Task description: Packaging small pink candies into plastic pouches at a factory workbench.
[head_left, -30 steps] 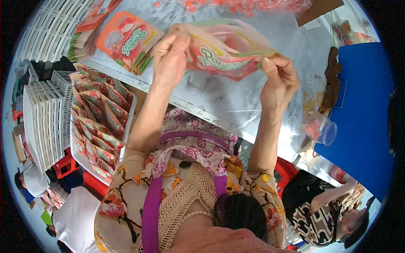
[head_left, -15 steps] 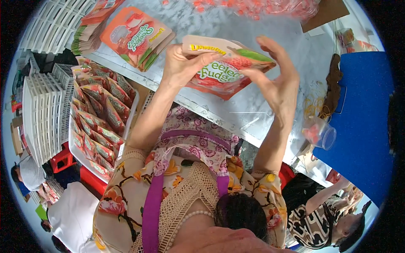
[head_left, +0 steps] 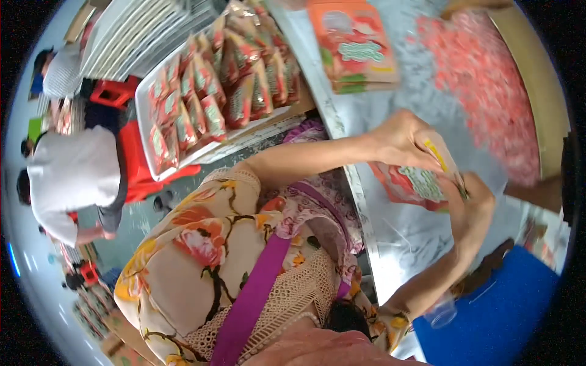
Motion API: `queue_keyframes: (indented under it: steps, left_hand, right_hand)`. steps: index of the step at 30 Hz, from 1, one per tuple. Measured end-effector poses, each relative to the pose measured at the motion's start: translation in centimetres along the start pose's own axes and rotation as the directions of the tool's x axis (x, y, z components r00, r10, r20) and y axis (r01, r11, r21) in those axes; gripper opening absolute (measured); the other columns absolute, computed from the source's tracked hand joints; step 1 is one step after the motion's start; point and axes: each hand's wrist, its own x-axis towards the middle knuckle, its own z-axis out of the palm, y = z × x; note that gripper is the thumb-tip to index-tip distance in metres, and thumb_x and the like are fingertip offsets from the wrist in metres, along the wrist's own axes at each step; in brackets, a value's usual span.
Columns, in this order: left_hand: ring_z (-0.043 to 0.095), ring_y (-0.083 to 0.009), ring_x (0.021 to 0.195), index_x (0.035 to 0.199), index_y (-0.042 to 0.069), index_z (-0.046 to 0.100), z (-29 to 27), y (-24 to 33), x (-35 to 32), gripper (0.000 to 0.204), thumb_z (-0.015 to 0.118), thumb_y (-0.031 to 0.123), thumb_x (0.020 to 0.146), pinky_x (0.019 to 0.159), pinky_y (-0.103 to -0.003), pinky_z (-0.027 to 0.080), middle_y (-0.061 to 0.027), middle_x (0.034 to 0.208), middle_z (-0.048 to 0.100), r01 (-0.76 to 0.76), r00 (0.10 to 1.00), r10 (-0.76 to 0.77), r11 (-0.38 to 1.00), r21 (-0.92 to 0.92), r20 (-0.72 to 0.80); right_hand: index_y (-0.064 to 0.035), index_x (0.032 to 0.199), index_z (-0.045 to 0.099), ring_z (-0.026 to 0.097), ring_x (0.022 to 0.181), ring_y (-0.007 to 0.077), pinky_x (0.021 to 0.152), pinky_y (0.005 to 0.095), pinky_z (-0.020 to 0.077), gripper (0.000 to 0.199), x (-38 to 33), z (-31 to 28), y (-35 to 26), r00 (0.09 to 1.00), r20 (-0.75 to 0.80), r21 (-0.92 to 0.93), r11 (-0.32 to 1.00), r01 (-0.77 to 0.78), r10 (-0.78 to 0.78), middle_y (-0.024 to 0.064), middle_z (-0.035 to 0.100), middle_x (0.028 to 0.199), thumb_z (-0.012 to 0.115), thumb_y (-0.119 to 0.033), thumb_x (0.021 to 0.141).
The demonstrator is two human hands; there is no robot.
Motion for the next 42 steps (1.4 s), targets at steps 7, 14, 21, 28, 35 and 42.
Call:
queue_keyframes:
  steps: [7,14,21,28,35,42]
  left_hand:
    - [0.057,-0.0063,0.062,0.089,0.006,0.074,-2.4,1.5,-0.9,0.015,0.079,0.013,0.076,0.053,-0.024,0.043,-0.0031,0.076,0.069,-0.093,0.985,0.098,0.995,0.041,-0.141]
    - [0.045,-0.0005,0.051,0.094,0.009,0.075,-6.3,3.8,-2.3,0.013,0.073,0.018,0.085,0.044,-0.024,0.034,0.0037,0.061,0.064,0.145,0.982,-0.132,0.985,0.091,-0.139]
    - [0.049,-0.0057,0.057,0.091,0.004,0.073,-10.0,3.9,-5.9,0.014,0.074,0.013,0.081,0.05,-0.025,0.036,-0.0021,0.066,0.063,-0.007,0.973,0.062,0.971,0.24,-0.223]
    - [0.06,-0.0092,0.071,0.095,0.003,0.072,-14.9,6.3,-12.5,0.019,0.074,0.014,0.08,0.061,-0.025,0.047,-0.0061,0.079,0.067,0.16,0.935,-0.027,0.922,0.353,-0.354]
    - [0.065,-0.0279,0.075,0.107,0.001,0.056,-18.0,3.4,-26.2,0.04,0.072,0.027,0.082,0.065,-0.04,0.052,-0.0163,0.087,0.065,0.789,0.447,-0.007,0.475,0.39,-0.894]
    - [0.062,-0.0402,0.065,0.082,0.003,0.051,-19.1,1.2,-33.0,0.024,0.064,0.024,0.086,0.057,-0.048,0.048,-0.0195,0.068,0.06,0.913,0.407,-0.006,0.047,0.406,-0.913]
  right_hand:
    - [0.0047,0.076,0.053,0.042,0.057,0.0216,0.053,0.0327,0.0366,0.02,2.7,1.1,-3.2,0.981,-0.032,0.017,0.981,0.191,-0.19,0.0136,0.047,0.067,0.072,0.0,0.073]
    - [0.0025,0.085,0.062,0.049,0.061,0.0191,0.058,0.0292,0.0408,0.014,3.5,1.6,-3.6,0.992,0.062,0.105,0.989,0.104,-0.111,0.0104,0.052,0.069,0.071,-0.003,0.077]
    - [0.0034,0.081,0.06,0.043,0.058,0.0174,0.054,0.0285,0.0359,0.017,4.8,4.3,-5.8,0.968,0.092,0.121,0.968,0.221,-0.233,0.0094,0.047,0.066,0.073,-0.004,0.075]
    - [0.0036,0.097,0.064,0.052,0.067,0.0108,0.063,0.025,0.0442,0.018,5.9,11.6,-10.2,0.927,0.21,0.337,0.913,0.23,-0.311,0.0061,0.057,0.072,0.067,0.001,0.08]
    - [0.0001,0.105,0.063,0.067,0.078,0.0192,0.071,0.0316,0.0516,0.02,5.9,16.5,-13.0,0.901,0.315,0.581,0.811,0.065,-0.298,0.0151,0.067,0.089,0.059,0.001,0.086]
    - [0.0046,0.111,0.058,0.061,0.084,0.0077,0.072,0.0257,0.0547,0.022,6.5,19.4,-15.6,0.814,0.492,0.712,0.681,-0.172,-0.31,0.0074,0.067,0.092,0.058,-0.002,0.09]
